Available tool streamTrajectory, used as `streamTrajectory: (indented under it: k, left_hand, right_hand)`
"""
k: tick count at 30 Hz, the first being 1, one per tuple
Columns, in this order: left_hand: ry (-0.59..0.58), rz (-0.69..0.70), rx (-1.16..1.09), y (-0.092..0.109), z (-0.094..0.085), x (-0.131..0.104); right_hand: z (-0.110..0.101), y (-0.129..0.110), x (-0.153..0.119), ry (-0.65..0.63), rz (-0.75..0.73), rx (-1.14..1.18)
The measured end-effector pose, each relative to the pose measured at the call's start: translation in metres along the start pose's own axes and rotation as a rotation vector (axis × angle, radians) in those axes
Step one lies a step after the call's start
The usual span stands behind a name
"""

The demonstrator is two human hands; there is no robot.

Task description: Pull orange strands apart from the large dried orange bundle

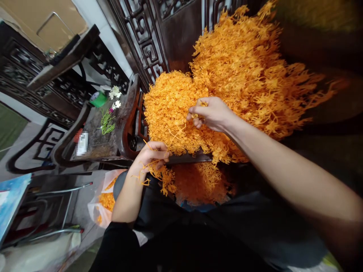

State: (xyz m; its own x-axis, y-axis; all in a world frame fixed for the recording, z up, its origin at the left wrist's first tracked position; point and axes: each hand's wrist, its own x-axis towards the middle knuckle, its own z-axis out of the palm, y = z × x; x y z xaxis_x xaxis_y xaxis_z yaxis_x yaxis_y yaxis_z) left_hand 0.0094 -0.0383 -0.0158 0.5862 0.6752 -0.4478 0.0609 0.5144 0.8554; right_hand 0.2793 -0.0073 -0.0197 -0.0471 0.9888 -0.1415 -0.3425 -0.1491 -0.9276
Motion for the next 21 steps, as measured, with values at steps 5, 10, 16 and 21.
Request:
streamTrajectory:
  k: [5,10,16,21]
  left_hand:
    - [0.004,-0.025,0.003,0.001,0.006,-0.005]
    - [-0.074,-0.078,0.049,0.002,0.01,-0.008]
    - [-0.069,-0.015,0.033,0.007,-0.002,-0.021]
    - [-0.137,0.009,0.022,0.003,-0.012,-0.032]
  right_hand:
    - [0.003,-0.005,-0.003,-0.173,0.041,0.1]
    - [0.016,-0.01,-0.011,-0.369,0.096,-0.263]
    - [0.034,-0.018,0.016,-0.044,-0.089,-0.291]
    - [0.026,-0.035,0.077,0.324,-0.313,-0.107]
